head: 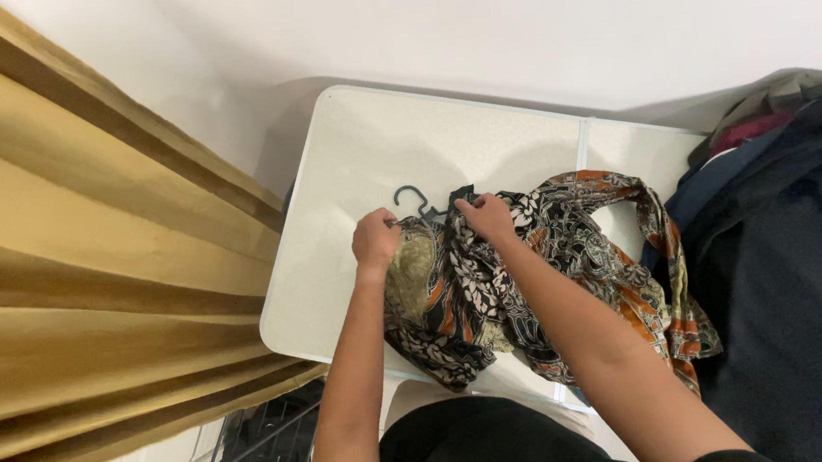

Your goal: The person takes a patterned shirt from a pile on a table, places it on a hanger, and hangs it on a clothes rack. They then pick up a dark blue jacket, fold it on the table, and zip it closed.

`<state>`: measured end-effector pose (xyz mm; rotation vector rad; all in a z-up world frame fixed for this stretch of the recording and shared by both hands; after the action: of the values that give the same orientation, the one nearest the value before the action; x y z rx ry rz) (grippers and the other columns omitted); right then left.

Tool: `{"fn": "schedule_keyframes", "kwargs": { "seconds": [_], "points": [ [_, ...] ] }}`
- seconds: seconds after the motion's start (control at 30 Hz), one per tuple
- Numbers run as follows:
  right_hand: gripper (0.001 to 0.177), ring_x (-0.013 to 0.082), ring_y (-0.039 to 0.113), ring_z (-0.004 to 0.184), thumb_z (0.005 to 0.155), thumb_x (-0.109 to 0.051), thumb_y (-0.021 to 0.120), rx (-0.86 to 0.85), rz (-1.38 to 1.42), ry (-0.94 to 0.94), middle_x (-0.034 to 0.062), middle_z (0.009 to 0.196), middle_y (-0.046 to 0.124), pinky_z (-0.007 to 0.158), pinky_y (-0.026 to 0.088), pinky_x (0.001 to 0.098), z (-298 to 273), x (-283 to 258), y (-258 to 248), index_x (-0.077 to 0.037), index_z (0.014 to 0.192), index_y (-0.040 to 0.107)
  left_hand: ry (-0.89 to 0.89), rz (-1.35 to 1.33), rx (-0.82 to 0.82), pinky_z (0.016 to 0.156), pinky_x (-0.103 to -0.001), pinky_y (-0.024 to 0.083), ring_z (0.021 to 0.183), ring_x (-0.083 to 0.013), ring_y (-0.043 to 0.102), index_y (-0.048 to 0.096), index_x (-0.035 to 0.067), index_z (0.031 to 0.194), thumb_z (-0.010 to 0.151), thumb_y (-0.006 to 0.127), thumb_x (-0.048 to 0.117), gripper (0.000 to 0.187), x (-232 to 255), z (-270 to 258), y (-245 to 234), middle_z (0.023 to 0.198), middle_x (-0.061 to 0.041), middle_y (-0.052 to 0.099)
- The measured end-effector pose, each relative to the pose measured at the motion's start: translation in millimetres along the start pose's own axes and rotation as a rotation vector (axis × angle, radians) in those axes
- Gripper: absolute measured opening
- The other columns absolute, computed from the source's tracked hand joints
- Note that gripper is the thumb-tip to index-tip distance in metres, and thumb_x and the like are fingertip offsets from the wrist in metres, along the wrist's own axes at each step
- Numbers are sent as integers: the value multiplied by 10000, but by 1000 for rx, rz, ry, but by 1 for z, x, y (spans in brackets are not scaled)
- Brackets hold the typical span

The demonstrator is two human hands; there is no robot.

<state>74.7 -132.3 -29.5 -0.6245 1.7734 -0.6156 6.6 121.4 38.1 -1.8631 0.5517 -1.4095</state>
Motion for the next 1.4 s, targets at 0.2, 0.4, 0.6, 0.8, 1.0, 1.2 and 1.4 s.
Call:
{"fn": "schedule_keyframes", "kwargs": {
  "seconds": [0.2,0.4,0.6,0.8,1.0,1.2,1.4],
  "points": [
    [689,309,720,961,827,-642,730,-89,-147,178,154,998,737,852,575,447,-13,-52,1,-18,1117,718,134,-294,-195,799,-359,566,840,-272,757,808,62,1004,789,782,237,278,-23,6,2,910,-142,797],
    [502,335,700,955,791,-402,795,46,-112,50,144,1032,728,819,561,454,25,-20,31,-67,1158,724,327,-360,-192,784,-374,559,874,-268,708,783,26,1006,772,861,337,396,-18,4,14,996,-147,737],
    [273,296,697,858,873,-196,774,24,61,-370,167,963,728,797,561,394,13,-29,15,6,1046,717,277,-437,-179,760,-325,532,804,-166,690,733,33,986,875,773,273,267,18,1,-6,879,-55,740],
    [130,109,599,784,949,-66,686,-272,623,-284,32,880,686,718,499,279,-36,-37,-26,8,1053,659,277,-702,-299,689,-265,492,760,-76,586,715,16,933,881,768,199,198,51,4,12,809,-1,676],
    [86,92,562,741,971,-69,658,-337,941,-82,9,875,667,667,438,249,-52,-13,-49,-22,1042,675,146,-791,-456,721,-262,527,777,-93,649,742,8,953,852,768,189,209,76,-12,20,837,-13,735],
    [85,107,629,811,1012,-82,614,-316,1218,26,31,919,683,722,517,244,-70,-25,-71,-16,1050,651,270,-714,-395,770,-258,543,824,-94,688,763,2,978,843,783,198,239,100,-28,9,883,-22,770],
    [122,110,630,829,973,-46,610,-253,1069,-57,24,937,682,736,519,259,-67,-18,-71,-15,1084,648,184,-593,-195,714,-305,538,772,-181,692,733,-12,905,760,850,190,274,98,-28,12,833,-90,753]
  ]
}}
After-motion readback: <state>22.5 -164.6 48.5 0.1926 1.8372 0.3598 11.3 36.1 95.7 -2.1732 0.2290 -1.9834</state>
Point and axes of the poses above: each hand's wrist, its own z-axis towards the middle knuckle, its own y-axis out of the palm, x = y × z, the point moved 1 cm from there along z, towards the middle knuckle
